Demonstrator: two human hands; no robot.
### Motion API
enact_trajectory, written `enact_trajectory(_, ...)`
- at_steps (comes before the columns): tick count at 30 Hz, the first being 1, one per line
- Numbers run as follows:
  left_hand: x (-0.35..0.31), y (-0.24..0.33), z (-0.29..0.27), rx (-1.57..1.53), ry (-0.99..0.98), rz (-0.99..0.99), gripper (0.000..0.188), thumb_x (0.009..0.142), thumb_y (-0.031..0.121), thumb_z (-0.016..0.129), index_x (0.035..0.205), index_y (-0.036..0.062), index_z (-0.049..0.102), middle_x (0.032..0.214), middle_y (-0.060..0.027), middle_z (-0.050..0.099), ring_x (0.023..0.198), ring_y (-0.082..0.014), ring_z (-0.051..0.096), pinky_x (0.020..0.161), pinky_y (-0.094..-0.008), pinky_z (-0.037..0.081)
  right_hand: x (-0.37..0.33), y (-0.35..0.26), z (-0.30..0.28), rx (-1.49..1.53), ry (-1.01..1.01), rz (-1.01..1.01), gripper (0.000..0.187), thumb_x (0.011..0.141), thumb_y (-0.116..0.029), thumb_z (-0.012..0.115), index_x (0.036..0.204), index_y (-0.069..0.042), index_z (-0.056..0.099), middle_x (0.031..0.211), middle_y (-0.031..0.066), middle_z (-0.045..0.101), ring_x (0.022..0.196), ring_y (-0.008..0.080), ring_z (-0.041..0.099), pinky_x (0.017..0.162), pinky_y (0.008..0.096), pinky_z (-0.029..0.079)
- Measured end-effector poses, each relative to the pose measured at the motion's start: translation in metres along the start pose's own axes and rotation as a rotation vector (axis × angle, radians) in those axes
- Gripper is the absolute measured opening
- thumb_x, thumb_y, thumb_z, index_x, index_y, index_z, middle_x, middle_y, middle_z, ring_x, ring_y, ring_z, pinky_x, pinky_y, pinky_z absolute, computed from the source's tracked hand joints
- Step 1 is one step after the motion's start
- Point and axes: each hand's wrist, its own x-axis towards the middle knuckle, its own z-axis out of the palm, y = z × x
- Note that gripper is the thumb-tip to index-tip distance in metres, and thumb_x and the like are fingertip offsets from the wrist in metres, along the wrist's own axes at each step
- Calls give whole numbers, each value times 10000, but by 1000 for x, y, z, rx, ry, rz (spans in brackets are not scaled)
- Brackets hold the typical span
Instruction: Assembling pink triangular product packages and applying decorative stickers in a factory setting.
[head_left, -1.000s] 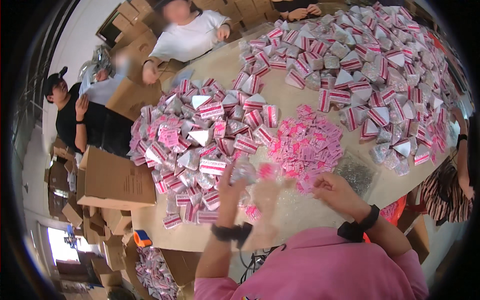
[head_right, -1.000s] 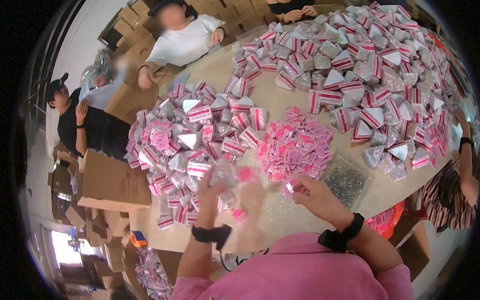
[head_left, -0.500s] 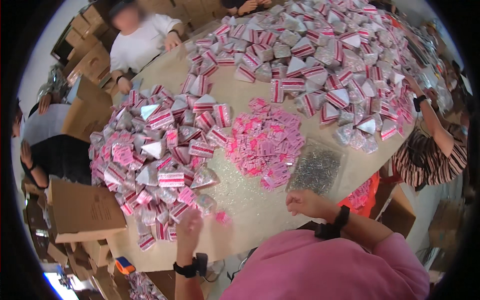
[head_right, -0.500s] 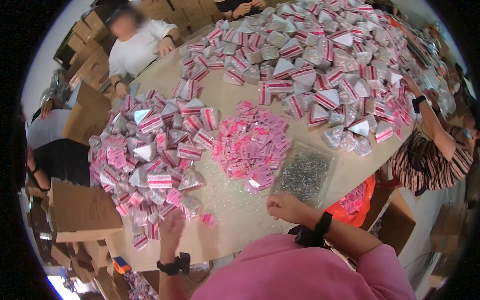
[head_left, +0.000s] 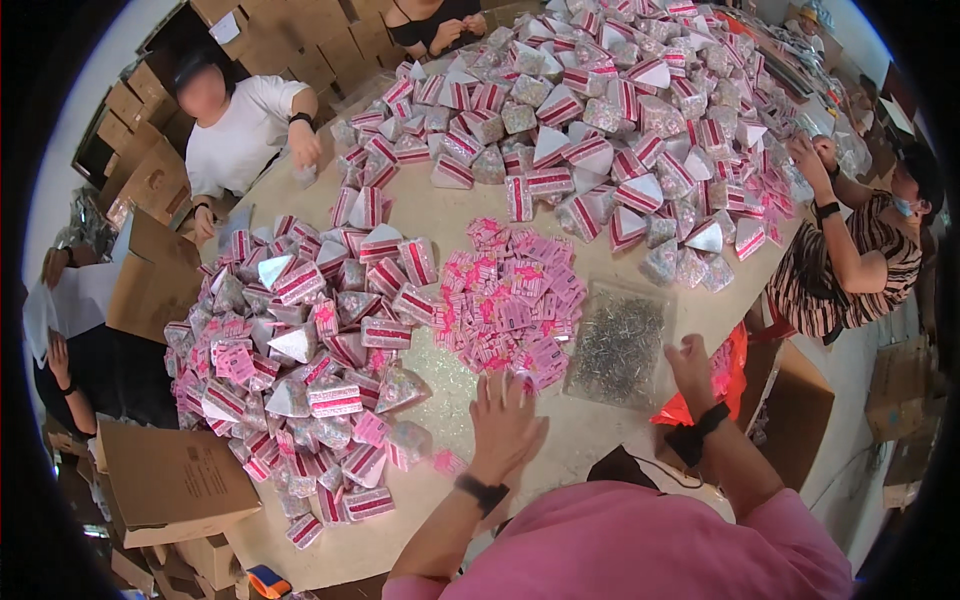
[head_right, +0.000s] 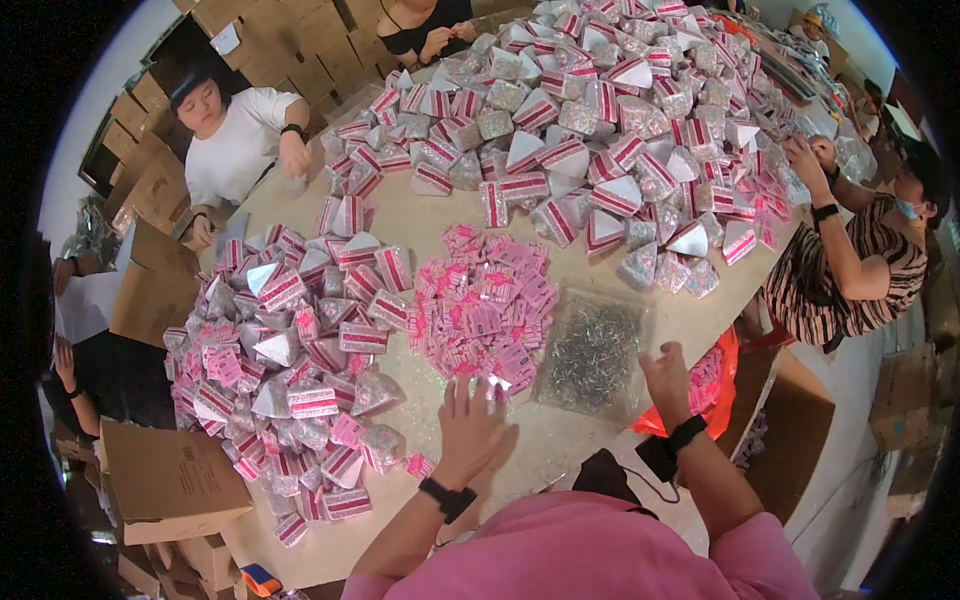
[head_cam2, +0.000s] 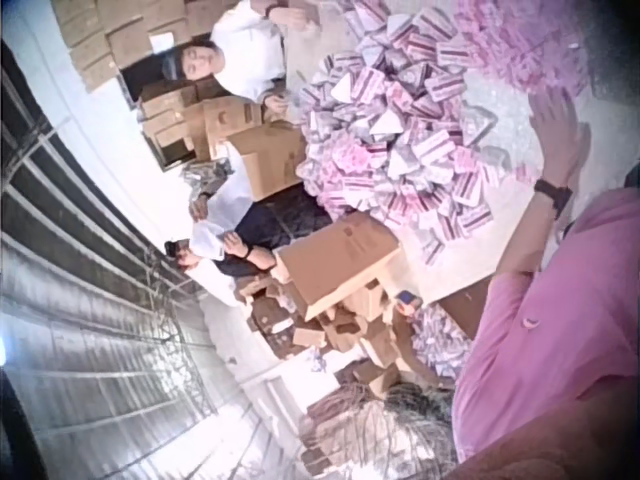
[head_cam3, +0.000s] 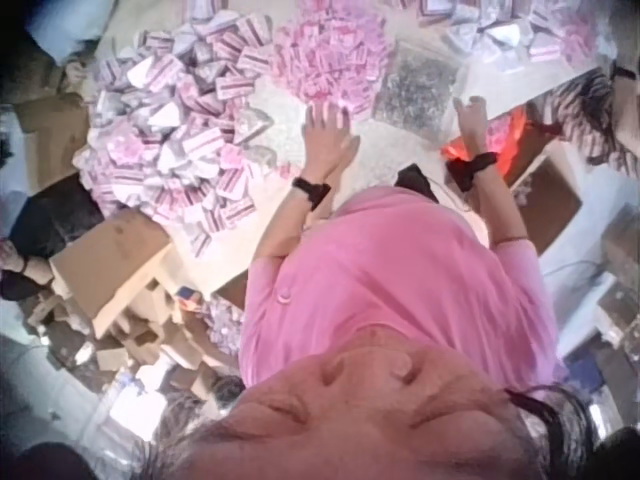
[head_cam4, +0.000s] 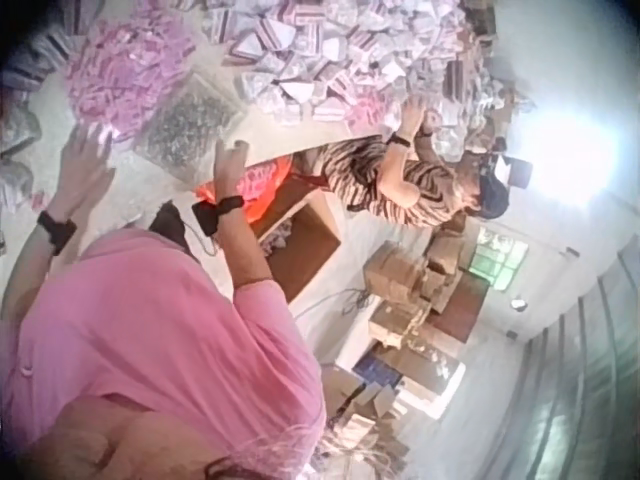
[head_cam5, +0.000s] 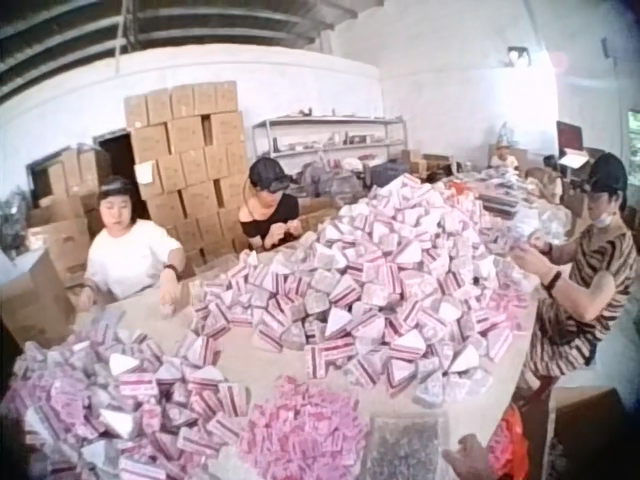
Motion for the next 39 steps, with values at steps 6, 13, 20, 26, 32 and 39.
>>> enact_trajectory(6,46,0,12,16,-65,-205,717,764,365,630,1402,175,363,1478,-192,231,1361,-478,114,986,-695,207,11,30,15,99,-202,35,265,764,-219,614,857,20,546,676,178,584,698,296,619,624,402,473)
enact_trajectory(13,99,-17,25,69,3,-218,745,751,344,655,1399,140,349,1460,-194,242,1352,-502,102,999,-691,204,-37,38,13,189,-159,-22,115,785,-86,558,839,12,534,634,132,557,556,223,596,494,357,463)
enact_trajectory(20,144,-47,23,42,-110,-202,751,734,335,662,1390,139,354,1473,-157,225,1351,-498,109,978,-694,259,-73,9,1,382,-298,161,107,797,-21,540,897,-2,506,658,79,521,512,161,544,398,306,426)
enact_trajectory(26,118,-50,1,-84,81,-14,611,772,218,593,1336,76,408,1417,-221,312,1283,-479,275,1031,-559,290,-82,31,16,440,-379,54,146,803,-18,519,948,-15,500,696,76,530,503,146,535,390,286,429)
enact_trajectory(32,67,-104,-6,-114,441,-409,610,708,32,574,1279,-55,376,1248,-269,452,1160,-427,431,1021,-471,331,-84,21,28,289,-539,-6,173,781,-67,536,946,-17,539,759,114,568,670,220,590,563,358,469)
enact_trajectory(39,97,-97,-1,-1116,53,-527,781,739,8,635,1401,-47,224,1206,-189,487,1088,-283,501,974,-353,394,-87,-28,48,87,-553,-298,197,769,-122,530,929,-11,556,841,205,590,783,354,599,690,418,462)
